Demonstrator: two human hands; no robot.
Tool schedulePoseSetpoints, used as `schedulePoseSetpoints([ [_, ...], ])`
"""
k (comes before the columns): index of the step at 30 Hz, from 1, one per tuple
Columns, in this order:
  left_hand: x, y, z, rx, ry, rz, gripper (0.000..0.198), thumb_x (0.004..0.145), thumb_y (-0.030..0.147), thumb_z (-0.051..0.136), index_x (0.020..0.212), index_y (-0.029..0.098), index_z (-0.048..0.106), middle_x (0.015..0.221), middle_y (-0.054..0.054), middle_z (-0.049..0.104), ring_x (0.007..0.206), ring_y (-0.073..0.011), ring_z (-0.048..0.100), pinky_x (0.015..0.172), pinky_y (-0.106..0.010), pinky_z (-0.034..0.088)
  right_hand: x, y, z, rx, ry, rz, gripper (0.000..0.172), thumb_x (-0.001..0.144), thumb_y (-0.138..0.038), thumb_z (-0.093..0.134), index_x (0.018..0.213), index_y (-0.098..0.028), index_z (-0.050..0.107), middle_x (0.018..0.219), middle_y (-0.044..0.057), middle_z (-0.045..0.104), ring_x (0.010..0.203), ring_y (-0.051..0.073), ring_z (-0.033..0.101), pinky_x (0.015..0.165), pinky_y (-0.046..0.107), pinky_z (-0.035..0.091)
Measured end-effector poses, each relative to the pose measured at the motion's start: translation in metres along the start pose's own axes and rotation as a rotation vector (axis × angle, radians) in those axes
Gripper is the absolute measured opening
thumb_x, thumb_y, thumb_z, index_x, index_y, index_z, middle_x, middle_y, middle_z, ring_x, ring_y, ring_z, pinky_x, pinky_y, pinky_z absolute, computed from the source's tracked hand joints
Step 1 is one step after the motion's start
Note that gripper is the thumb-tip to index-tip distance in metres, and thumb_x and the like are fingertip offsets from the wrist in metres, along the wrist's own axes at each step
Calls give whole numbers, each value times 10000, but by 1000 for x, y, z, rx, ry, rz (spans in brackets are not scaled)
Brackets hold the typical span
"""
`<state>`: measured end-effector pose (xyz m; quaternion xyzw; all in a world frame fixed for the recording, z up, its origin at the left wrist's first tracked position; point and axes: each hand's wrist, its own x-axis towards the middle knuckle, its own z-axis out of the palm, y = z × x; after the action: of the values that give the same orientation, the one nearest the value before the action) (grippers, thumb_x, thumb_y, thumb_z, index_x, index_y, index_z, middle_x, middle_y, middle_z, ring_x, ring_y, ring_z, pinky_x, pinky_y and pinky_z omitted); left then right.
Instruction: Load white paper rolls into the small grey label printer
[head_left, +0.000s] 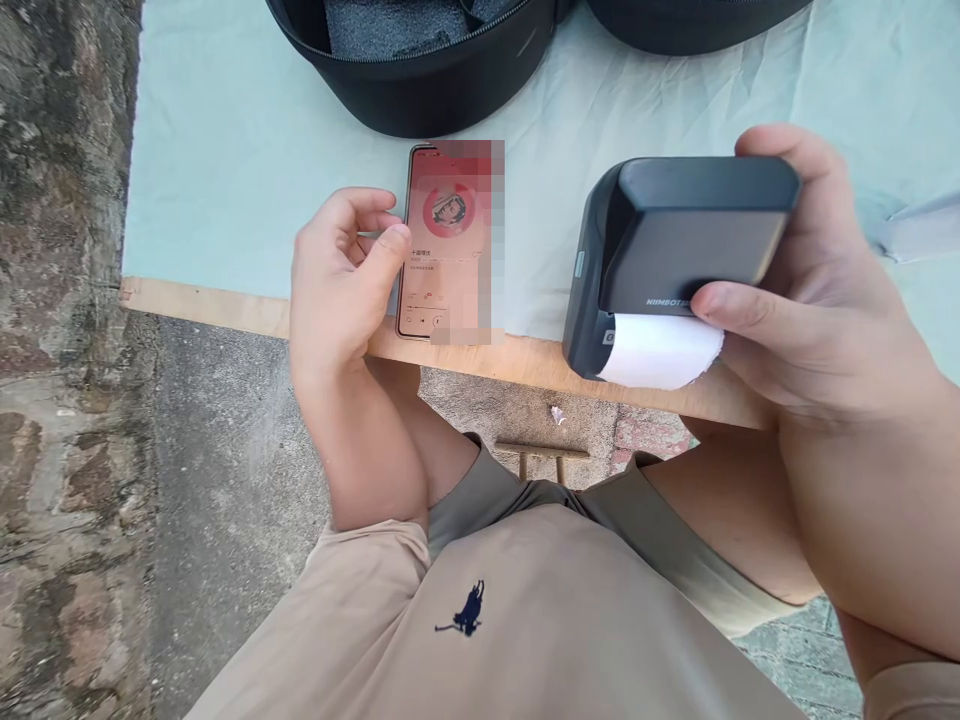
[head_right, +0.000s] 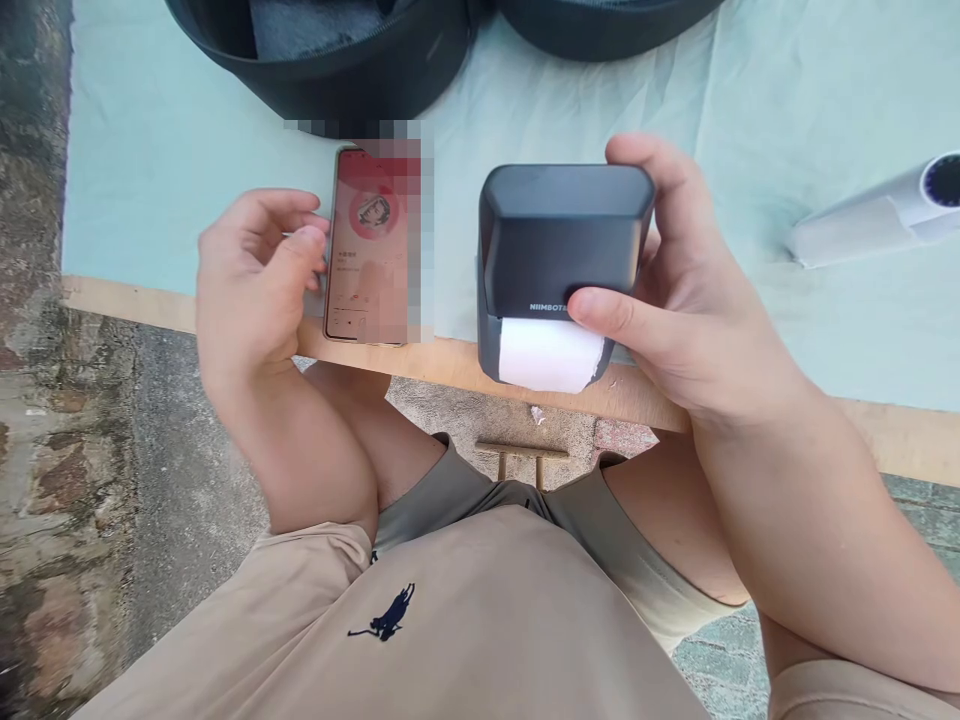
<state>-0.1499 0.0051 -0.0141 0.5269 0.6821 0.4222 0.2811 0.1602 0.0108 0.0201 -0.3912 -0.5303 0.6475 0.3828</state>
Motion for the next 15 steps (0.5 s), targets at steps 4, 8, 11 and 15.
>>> schedulePoseSetpoints([
  [4,1,-1,0,-18,16,-15,228,781,259,668,1007,269,687,915,-10,666,648,-100,538,615,-266,497,0,-1,0,-1,-6,-2,624,691,-269,819,1212,-450,527,1176,-76,559,999,116,603,685,269,572],
  [8,2,-4,0,-18,15,10,336,714,137,602,1035,197,681,921,-38,661,633,-88,511,603,-275,500,0,1,0,0,-11,-6,616,706,-257,806,1219,-450,524,1187,-74,553,966,111,603,675,272,566],
  [11,2,-5,0,-7,10,22,368,696,104,563,1043,164,672,916,-44,648,635,-84,504,647,-314,537,1,2,0,6,-16,-8,618,705,-248,806,1217,-451,525,1181,-75,550,946,99,593,674,265,561],
  [15,2,-7,0,5,4,41,359,727,110,552,1057,183,672,923,-35,649,640,-82,511,675,-314,547,1,2,1,5,-16,-1,622,706,-245,804,1219,-455,522,1162,-74,549,910,91,587,655,261,553],
])
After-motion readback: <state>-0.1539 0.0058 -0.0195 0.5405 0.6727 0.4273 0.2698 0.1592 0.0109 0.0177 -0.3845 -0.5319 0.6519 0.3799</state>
